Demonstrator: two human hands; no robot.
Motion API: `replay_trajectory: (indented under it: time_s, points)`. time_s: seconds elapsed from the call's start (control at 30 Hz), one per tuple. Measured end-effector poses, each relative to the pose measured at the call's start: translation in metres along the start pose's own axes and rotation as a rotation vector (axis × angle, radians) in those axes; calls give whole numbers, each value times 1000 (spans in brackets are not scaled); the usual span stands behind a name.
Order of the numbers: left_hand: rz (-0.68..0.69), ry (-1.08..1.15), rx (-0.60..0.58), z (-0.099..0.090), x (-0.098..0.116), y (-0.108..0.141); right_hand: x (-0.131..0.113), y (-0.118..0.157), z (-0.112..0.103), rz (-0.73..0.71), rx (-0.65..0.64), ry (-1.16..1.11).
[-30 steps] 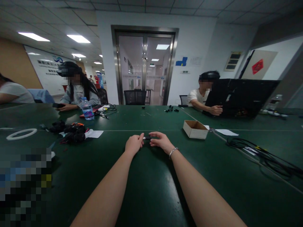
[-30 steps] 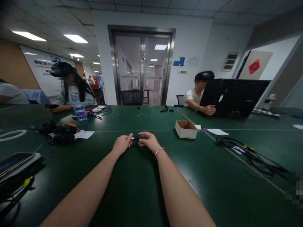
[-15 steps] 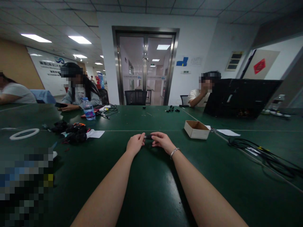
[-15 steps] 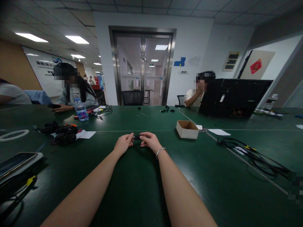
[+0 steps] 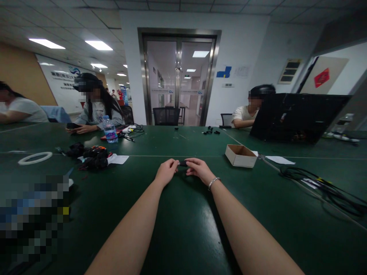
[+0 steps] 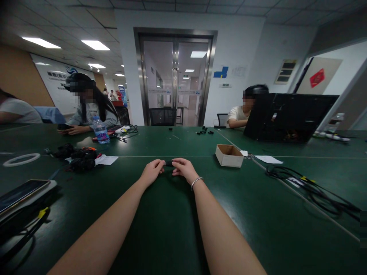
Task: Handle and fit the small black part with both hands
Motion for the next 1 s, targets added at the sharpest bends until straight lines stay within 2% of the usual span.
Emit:
replay_trajectory:
  time_s: [0.3, 0.53, 0.87, 1.0]
  points:
    - [26, 16, -7, 1, -2, -2, -1, 1, 1, -9, -16, -3]
    - [84, 146, 20, 4, -6, -7, 1, 0, -1, 8, 7, -19]
    - [219, 107, 76, -5, 16, 1, 3, -1, 0, 21, -8, -20]
    - [220, 124, 66, -6, 19, 2, 4, -1, 0, 26, -10, -28]
Point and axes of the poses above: each hand's wrist, its own y-axis away from the middle knuckle, its own z-axis out of the palm, x = y × z, the point moved 9 cm from there along -y, towards the middle knuckle, and after that the axes turned 2 degrees about y, right-handed, at the moved point
